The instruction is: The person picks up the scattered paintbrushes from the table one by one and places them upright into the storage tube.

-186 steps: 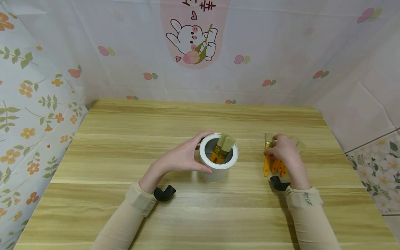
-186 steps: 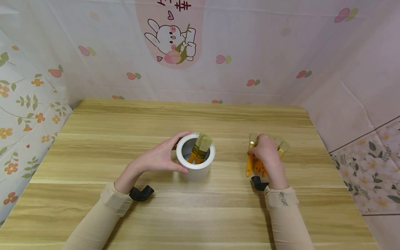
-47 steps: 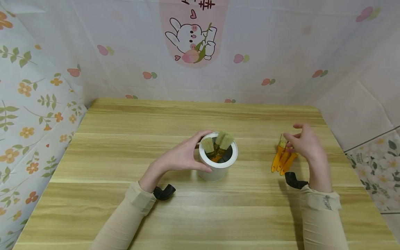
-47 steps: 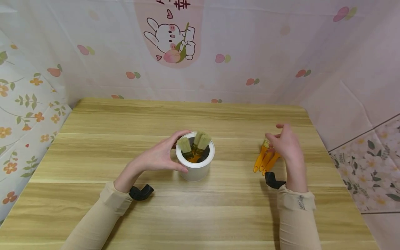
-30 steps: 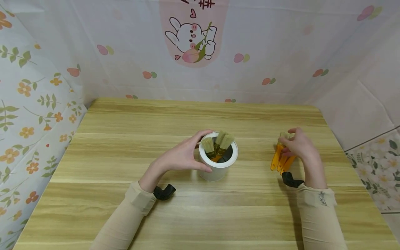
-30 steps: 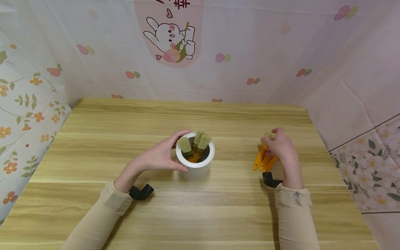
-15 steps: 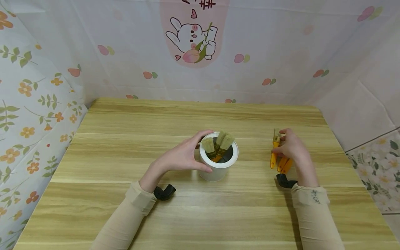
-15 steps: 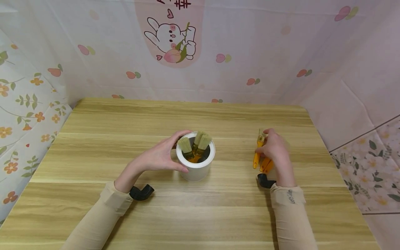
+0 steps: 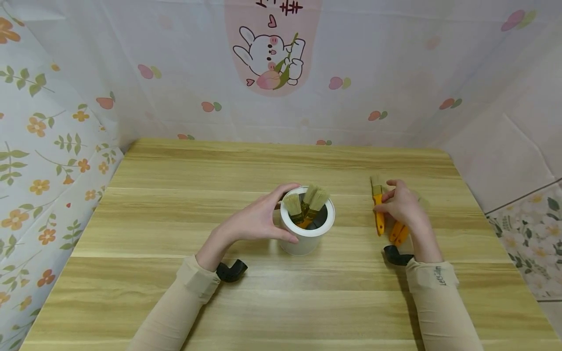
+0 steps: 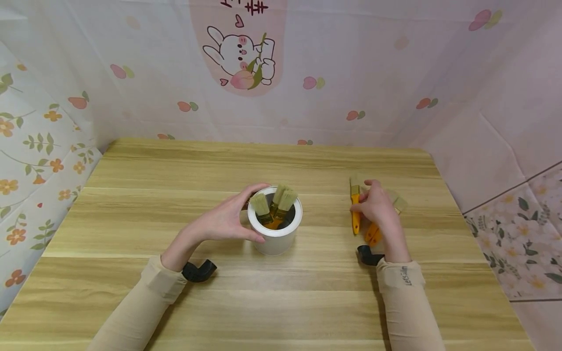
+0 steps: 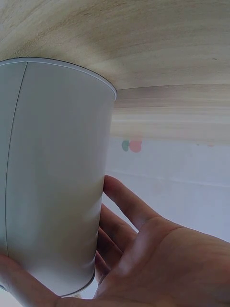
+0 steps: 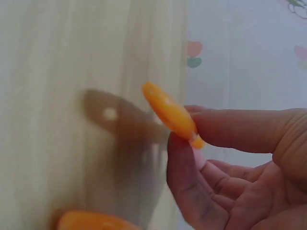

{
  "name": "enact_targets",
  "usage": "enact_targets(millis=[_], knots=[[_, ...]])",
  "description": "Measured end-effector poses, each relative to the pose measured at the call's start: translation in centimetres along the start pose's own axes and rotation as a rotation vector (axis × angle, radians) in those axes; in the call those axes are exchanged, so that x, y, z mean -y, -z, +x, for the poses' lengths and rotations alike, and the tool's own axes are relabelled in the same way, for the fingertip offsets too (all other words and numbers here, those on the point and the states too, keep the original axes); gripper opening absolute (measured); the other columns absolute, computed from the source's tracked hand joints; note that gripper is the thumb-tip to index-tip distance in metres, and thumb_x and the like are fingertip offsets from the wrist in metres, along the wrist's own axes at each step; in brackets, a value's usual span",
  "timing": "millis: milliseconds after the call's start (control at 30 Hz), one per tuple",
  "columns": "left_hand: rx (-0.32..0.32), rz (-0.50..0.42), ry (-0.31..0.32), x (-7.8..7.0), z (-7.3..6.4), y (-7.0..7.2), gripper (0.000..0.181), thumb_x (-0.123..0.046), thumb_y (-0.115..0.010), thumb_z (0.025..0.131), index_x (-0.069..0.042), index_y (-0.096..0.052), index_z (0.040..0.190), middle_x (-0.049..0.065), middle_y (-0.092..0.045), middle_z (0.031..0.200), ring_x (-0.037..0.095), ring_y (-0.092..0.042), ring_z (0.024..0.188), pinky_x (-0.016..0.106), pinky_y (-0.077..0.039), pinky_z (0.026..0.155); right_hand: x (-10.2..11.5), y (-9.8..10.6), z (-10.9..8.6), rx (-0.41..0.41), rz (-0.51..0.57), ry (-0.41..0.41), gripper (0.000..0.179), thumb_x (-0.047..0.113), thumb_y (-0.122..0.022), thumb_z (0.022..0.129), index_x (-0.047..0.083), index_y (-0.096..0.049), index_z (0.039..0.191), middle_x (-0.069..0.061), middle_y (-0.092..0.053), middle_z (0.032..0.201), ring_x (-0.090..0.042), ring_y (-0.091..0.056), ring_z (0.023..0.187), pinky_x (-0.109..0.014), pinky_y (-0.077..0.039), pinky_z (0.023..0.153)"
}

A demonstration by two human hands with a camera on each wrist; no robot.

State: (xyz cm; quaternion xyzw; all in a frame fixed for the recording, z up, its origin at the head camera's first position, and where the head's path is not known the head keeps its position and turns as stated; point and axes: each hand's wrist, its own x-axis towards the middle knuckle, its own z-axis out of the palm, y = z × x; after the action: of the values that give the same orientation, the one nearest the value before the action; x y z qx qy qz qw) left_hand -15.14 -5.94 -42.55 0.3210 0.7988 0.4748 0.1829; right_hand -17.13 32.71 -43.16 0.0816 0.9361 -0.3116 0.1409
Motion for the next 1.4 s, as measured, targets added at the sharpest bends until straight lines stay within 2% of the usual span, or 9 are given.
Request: enact_targets(millis=[167,367,533,633,800,967,1033,1167,1400], knots=[[0.000,-0.005,-0.004,0.1,0.0,0.0,0.111,-0.035,-0.094,0.075,-0.026,-0.024,0.161,-0.001,-0.049,0.151,0.024,-0.053,0.139,0.047,-0.047,0.114,1.0,0.3,-0.6,-0.028,0.150,0.064,0.082,0.003,-0.070,0.094,-0.009,-0.021,0.158,-0.021,-0.049,0.116,-0.017,-0.058,0.089,-0.025,-0.060,0.069],[0.003,-0.009,-0.007,0.1,0.0,0.0,0.111,-0.035,-0.094,0.074,-0.029,-0.024,0.160,-0.002,-0.050,0.150,0.022,-0.052,0.139,0.047,-0.046,0.115,3.0,0.8,-2.1,-0.189,0.252,0.201,0.072,0.001,-0.071,0.093,-0.004,-0.030,0.152,-0.010,-0.049,0.112,-0.002,-0.053,0.083,-0.017,-0.059,0.068],[-0.001,-0.014,-0.010,0.1,0.0,-0.1,0.110,-0.034,-0.094,0.074,-0.030,-0.025,0.160,-0.003,-0.049,0.151,0.021,-0.052,0.139,0.045,-0.046,0.115,5.0,1.0,-4.0,-0.348,0.361,0.334,0.061,0.000,-0.072,0.092,0.008,-0.038,0.142,0.002,-0.051,0.103,0.000,-0.059,0.080,-0.015,-0.059,0.065],[-0.002,-0.011,-0.011,0.1,0.0,-0.1,0.110,-0.035,-0.094,0.074,-0.031,-0.025,0.160,-0.003,-0.049,0.151,0.020,-0.052,0.139,0.044,-0.047,0.115,6.3,1.0,-5.2,-0.414,0.497,0.415,0.058,-0.006,-0.071,0.090,0.015,-0.042,0.135,0.003,-0.054,0.103,-0.002,-0.062,0.079,-0.014,-0.058,0.064],[-0.006,-0.008,-0.016,0.2,0.0,-0.1,0.110,-0.034,-0.094,0.074,-0.031,-0.024,0.160,-0.003,-0.048,0.151,0.020,-0.053,0.138,0.044,-0.047,0.115,8.4,0.5,-7.3,-0.441,0.781,0.560,0.058,-0.015,-0.070,0.086,0.013,-0.047,0.132,-0.003,-0.060,0.105,-0.009,-0.065,0.080,-0.018,-0.061,0.066],[-0.009,-0.008,-0.007,0.1,0.0,-0.1,0.109,-0.035,-0.094,0.074,-0.032,-0.025,0.159,-0.004,-0.050,0.149,0.020,-0.053,0.138,0.046,-0.047,0.114,10.2,-0.9,-8.7,-0.444,0.947,0.780,0.052,-0.023,-0.067,0.084,0.003,-0.051,0.126,-0.009,-0.063,0.100,-0.016,-0.067,0.078,-0.025,-0.063,0.067],[-0.009,-0.006,-0.002,0.1,-0.1,-0.1,0.109,-0.036,-0.094,0.074,-0.033,-0.025,0.159,-0.004,-0.051,0.148,0.020,-0.053,0.137,0.047,-0.047,0.114,10.8,-1.6,-9.0,-0.433,0.976,0.839,0.050,-0.025,-0.065,0.084,0.002,-0.052,0.124,-0.011,-0.063,0.100,-0.017,-0.067,0.077,-0.026,-0.063,0.067],[-0.005,-0.018,0.001,0.1,0.0,-0.1,0.109,-0.035,-0.094,0.074,-0.034,-0.025,0.159,-0.004,-0.051,0.148,0.021,-0.054,0.137,0.047,-0.048,0.113,11.6,-2.9,-9.5,-0.398,0.962,0.887,0.047,-0.025,-0.063,0.086,0.003,-0.051,0.121,-0.010,-0.064,0.101,-0.017,-0.068,0.077,-0.027,-0.064,0.068],[0.001,-0.017,-0.001,0.1,0.0,-0.1,0.110,-0.036,-0.094,0.074,-0.032,-0.024,0.160,-0.002,-0.050,0.149,0.023,-0.054,0.137,0.048,-0.048,0.114,11.9,-4.3,-9.5,-0.364,0.815,0.866,0.036,-0.022,-0.062,0.088,0.000,-0.049,0.113,-0.002,-0.062,0.098,-0.013,-0.071,0.083,-0.024,-0.063,0.070]])
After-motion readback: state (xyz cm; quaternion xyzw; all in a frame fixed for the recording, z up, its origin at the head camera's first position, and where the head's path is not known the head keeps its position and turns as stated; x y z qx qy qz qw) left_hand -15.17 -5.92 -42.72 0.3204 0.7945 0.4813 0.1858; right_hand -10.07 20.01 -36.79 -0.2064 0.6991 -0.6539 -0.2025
